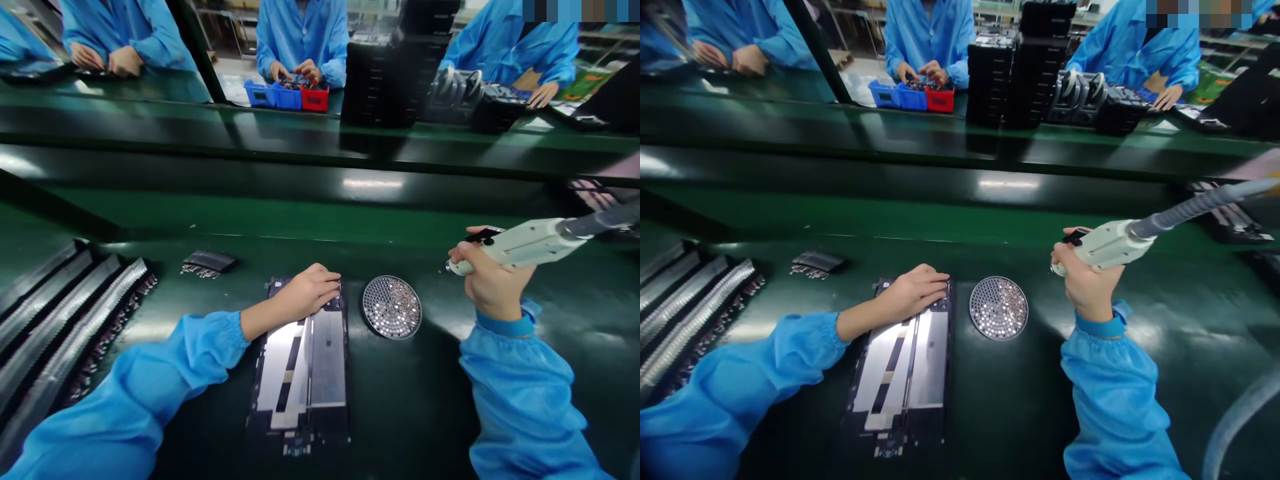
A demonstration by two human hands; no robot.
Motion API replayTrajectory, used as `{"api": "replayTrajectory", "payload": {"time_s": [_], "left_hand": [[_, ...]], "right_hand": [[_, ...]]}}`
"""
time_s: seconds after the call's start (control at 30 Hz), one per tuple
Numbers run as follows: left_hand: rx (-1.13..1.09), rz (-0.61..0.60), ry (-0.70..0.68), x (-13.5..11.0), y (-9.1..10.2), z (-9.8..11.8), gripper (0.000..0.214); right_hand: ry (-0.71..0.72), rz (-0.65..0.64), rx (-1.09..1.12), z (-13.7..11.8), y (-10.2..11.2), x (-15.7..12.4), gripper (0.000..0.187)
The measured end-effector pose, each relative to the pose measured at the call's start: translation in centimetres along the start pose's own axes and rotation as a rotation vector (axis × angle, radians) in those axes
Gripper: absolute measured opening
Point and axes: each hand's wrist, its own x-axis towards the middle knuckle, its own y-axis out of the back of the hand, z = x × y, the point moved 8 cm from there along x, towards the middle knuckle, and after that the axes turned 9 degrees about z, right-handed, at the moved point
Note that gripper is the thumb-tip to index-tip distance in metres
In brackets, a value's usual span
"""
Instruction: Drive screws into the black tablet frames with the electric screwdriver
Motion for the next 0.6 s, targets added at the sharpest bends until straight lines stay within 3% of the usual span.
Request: {"api": "replayTrajectory", "payload": {"time_s": [0.23,0.37,0.6], "left_hand": [[0.022,-0.028,-0.068,0.2,-0.5,1.2,0.026],[0.103,-0.121,-0.091,-0.4,-0.2,2.2,0.036],[0.222,-0.291,-0.028,-0.2,0.1,1.9,0.04]], "right_hand": [[-0.025,-0.016,-0.049,0.0,0.0,-0.3,0.021],[-0.02,-0.008,-0.071,-0.2,-0.2,-0.3,0.02],[-0.001,-0.016,-0.029,-0.6,-0.4,-0.3,0.019]]}}
